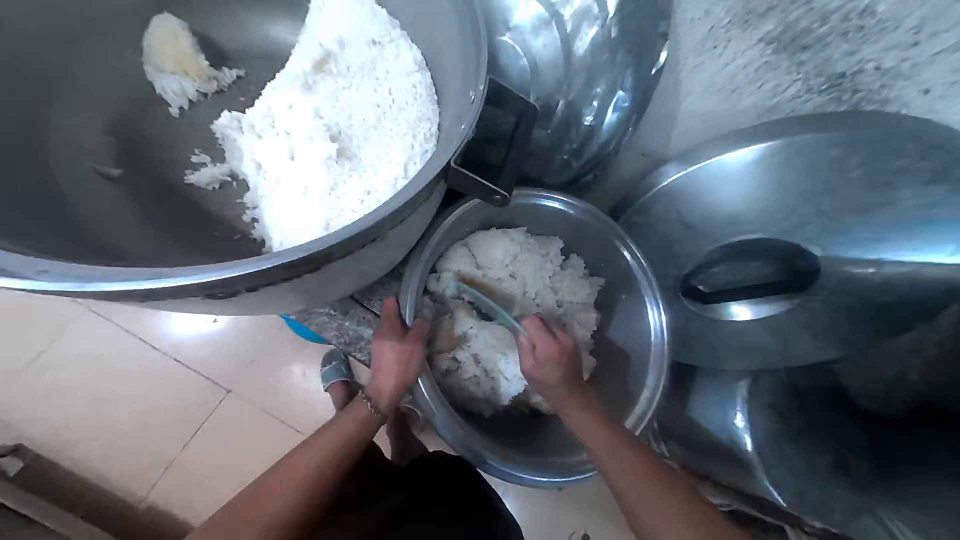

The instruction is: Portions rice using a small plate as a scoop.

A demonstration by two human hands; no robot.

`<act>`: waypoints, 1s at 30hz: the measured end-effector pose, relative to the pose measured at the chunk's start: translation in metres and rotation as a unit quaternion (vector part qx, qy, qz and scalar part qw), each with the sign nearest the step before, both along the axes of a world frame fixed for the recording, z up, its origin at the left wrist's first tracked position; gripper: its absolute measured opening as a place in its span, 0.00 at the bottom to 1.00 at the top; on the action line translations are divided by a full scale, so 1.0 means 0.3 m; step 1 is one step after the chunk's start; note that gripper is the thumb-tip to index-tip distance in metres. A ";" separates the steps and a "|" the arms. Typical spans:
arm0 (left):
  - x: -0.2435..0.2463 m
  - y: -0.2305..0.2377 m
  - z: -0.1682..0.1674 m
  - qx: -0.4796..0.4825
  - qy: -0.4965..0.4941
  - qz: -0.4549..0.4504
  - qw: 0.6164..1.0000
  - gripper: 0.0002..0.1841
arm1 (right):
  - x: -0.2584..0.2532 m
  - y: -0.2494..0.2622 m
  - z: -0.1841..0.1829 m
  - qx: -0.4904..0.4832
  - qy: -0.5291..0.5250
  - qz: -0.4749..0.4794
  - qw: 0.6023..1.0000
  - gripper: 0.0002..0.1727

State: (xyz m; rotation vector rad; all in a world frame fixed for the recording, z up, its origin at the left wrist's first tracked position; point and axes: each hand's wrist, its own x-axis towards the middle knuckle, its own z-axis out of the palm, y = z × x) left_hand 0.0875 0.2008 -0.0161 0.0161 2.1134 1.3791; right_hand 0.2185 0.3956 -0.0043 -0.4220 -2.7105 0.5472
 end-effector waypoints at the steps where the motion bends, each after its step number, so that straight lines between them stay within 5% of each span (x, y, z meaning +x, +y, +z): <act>1: -0.012 0.008 0.006 0.001 0.001 0.001 1.000 0.26 | 0.009 0.002 0.019 -0.022 -0.008 -0.029 0.999 0.09; 5: -0.063 0.044 0.025 -0.001 0.008 0.027 1.000 0.24 | 0.082 0.083 0.233 -0.002 -0.024 -0.032 0.999 0.14; 9: -0.079 0.046 0.040 0.002 -0.003 0.024 1.000 0.25 | 0.195 0.164 0.543 0.098 -0.072 0.154 0.981 0.16; 12: -0.080 0.052 0.032 0.033 -0.019 0.034 0.999 0.26 | 0.191 0.104 0.455 0.112 -0.077 0.228 0.964 0.12; 15: -0.068 0.049 0.019 0.051 -0.032 0.047 0.997 0.26 | 0.103 -0.051 0.160 0.094 -0.042 0.156 0.982 0.09; 18: -0.085 0.041 0.017 0.037 -0.032 0.038 0.998 0.27 | 0.063 -0.151 0.028 0.022 -0.023 0.057 0.998 0.09; 23: -0.119 0.055 0.028 0.037 -0.035 0.034 0.998 0.25 | 0.082 -0.078 0.228 -0.072 -0.021 -0.110 0.991 0.11; 27: -0.115 0.044 0.022 0.047 -0.054 0.021 0.997 0.26 | 0.120 0.036 0.566 0.046 -0.044 -0.098 0.993 0.16; 30: -0.120 0.050 0.023 0.046 -0.043 0.026 0.998 0.25 | 0.032 0.072 0.582 0.085 -0.117 -0.081 0.986 0.13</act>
